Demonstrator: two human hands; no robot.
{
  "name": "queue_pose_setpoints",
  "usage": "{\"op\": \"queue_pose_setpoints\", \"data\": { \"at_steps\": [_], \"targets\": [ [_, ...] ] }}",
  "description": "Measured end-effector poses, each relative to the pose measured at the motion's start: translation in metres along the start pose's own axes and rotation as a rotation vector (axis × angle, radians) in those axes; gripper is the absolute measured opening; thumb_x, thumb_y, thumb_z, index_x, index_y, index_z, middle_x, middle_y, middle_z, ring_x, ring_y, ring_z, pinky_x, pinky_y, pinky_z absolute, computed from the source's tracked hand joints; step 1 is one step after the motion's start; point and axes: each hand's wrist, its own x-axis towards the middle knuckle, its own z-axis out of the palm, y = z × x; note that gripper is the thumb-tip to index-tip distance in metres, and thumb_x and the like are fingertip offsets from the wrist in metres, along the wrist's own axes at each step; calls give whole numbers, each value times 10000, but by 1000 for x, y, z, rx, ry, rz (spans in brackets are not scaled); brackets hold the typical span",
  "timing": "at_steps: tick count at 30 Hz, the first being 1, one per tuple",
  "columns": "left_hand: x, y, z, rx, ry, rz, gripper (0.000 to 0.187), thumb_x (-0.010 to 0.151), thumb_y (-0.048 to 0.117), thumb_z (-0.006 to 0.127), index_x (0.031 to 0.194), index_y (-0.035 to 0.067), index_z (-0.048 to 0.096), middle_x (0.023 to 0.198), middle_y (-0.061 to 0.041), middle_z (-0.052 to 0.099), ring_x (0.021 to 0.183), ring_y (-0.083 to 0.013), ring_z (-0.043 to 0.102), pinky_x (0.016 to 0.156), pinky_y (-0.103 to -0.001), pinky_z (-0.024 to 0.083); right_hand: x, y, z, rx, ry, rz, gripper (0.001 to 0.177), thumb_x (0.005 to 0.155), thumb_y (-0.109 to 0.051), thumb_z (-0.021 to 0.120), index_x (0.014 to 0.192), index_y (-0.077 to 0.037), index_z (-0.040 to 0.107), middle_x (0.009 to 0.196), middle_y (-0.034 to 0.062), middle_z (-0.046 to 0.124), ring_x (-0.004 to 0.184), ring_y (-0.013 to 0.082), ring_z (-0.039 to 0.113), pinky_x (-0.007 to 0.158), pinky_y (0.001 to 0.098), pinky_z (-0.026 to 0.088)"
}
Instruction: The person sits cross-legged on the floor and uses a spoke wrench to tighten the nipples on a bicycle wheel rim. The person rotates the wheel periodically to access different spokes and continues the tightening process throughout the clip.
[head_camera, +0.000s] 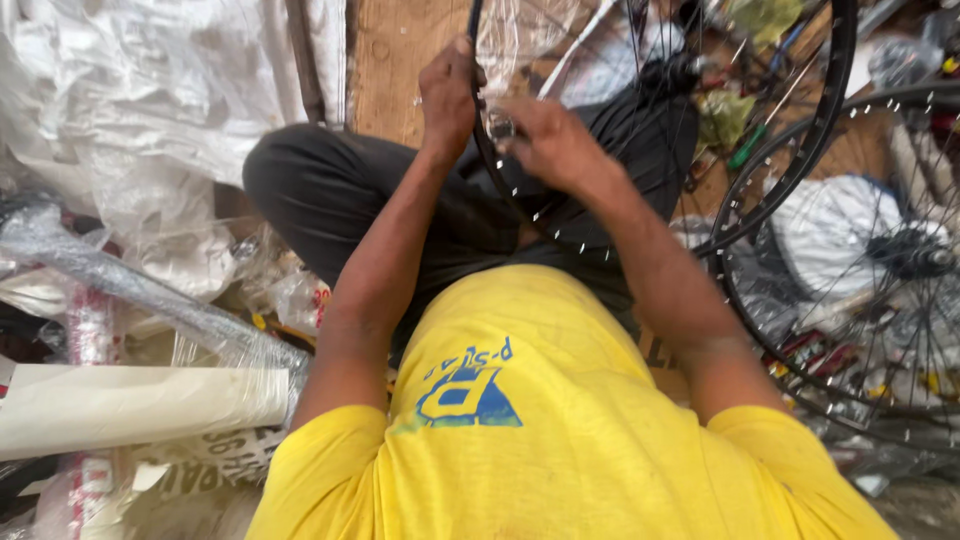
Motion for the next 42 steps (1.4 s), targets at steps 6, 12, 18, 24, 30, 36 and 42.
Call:
{"op": "queue_pose_setpoints", "data": {
  "at_steps": [6, 12, 18, 24, 30, 36, 42],
  "targets": [
    [-10, -23, -7, -202, -10, -4, 346, 1062, 372, 612, 1144, 46, 690, 709, 38, 551, 601, -59, 453, 514, -259, 401, 12, 28, 56, -436, -159, 277, 226, 784, -68, 721, 1004, -64, 671, 956, 191, 722, 921, 401, 699, 817, 509, 549],
    [-10, -22, -14, -59, -24, 138, 361, 1063, 350, 688, 1192, 15, 719, 739, 49, 534, 633, -46, 452, 527, -247, 382, 23, 22, 24, -35, -371, 248, 424, 864, -276, 787, 1228, -83, 686, 1096, 170, 728, 979, 374, 695, 886, 508, 504],
    [-10, -26, -10, -7, -41, 128, 355, 1056, 348, 702, 1183, 19, 744, 744, 33, 572, 635, -48, 522, 503, -262, 422, 11, 8, 30, -139, -206, 298, 514, 801, -214, 821, 1274, -87, 663, 1103, 148, 742, 999, 340, 718, 941, 461, 534],
    [-9, -28, -13, 6, -36, 85, 408, 1005, 356, 706, 1223, 12, 709, 705, 43, 558, 591, -41, 504, 485, -244, 421, 0, 28, 48, -179, 22, 103, 478, 815, -132, 811, 1260, -59, 654, 1147, 156, 717, 994, 389, 704, 852, 465, 564],
    [5, -38, -12, 90, -18, 23, 306, 979, 270, 765, 1034, -27, 716, 718, 27, 572, 598, -62, 501, 515, -253, 404, 1, 47, 48, -168, -7, 20, 245, 914, -94, 733, 1151, -100, 667, 1056, 142, 701, 939, 396, 687, 794, 493, 559],
    [10, -29, -11, 60, -18, -38, 232, 913, 215, 765, 970, 1, 699, 690, 30, 569, 560, -59, 484, 478, -261, 396, -2, 33, 36, -410, 206, -82, 345, 849, 24, 630, 1185, -37, 672, 1092, 157, 684, 926, 375, 640, 790, 493, 503],
    [16, -46, -13, 136, 3, -63, 244, 906, 167, 796, 967, -54, 711, 672, 23, 532, 583, -80, 454, 491, -298, 374, -16, 20, 9, -395, -16, -180, 353, 779, 28, 603, 1112, -61, 678, 1002, 117, 679, 974, 323, 663, 863, 476, 479]
  ]
}}
